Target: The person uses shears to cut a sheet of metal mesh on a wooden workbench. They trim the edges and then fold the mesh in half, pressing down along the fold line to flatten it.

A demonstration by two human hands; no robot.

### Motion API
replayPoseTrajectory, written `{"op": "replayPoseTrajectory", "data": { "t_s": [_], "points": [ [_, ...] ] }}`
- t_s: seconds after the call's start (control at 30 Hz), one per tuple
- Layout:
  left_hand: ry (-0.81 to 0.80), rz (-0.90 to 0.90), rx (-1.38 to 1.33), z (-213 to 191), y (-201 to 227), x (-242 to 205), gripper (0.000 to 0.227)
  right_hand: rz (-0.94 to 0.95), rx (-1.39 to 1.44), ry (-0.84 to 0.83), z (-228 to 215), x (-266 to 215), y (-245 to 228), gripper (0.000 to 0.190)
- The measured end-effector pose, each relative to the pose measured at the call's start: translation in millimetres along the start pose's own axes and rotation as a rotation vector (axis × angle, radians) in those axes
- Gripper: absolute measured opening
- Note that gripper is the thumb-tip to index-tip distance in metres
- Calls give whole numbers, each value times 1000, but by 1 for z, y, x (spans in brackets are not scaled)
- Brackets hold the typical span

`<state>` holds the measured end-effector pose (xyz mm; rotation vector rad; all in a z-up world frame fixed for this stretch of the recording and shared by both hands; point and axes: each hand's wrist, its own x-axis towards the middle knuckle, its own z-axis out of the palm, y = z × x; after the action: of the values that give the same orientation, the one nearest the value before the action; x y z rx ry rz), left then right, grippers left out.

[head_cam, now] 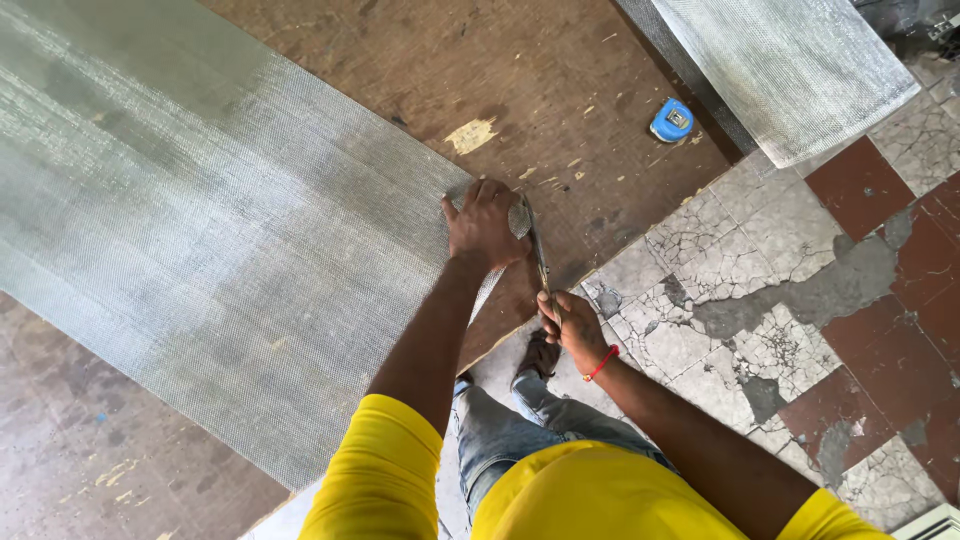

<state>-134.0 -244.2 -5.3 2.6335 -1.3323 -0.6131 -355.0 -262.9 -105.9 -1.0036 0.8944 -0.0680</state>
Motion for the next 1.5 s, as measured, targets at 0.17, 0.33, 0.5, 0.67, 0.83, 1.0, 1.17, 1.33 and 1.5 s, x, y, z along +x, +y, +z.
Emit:
{"op": "replayPoseTrajectory", "data": {
  "t_s": [0.17,0.33,0.5,0.67,0.83,1.0,1.17,1.33,1.5],
  "points": [
    [-24,-10,13,-2,2,2,80,26,30,0,-4,-2,-1,35],
    [-50,-17,26,-3,3,2,81,41,19,-11,-7,0,0,36],
    [-41,-12,13,-3,3,1,81,17,19,-14,-6,3,-1,39],
    [-13,-1,2,-2,2,1,83,-11,-16,-8,-5,4,-1,44],
    [-3,-1,3,0,1,1,82,-24,33,-16,-9,10,4,44],
    [10,-4,-22,0,1,-1,81,9,43,1,-10,14,14,40],
    [0,-9,-5,-2,1,0,81,12,36,-14,-12,13,11,35],
    [-45,-17,27,2,1,1,85,52,198,128,10,-8,1,36],
    [47,60,20,4,-4,-4,95,-18,535,380,37,-20,27,23]
  ]
}}
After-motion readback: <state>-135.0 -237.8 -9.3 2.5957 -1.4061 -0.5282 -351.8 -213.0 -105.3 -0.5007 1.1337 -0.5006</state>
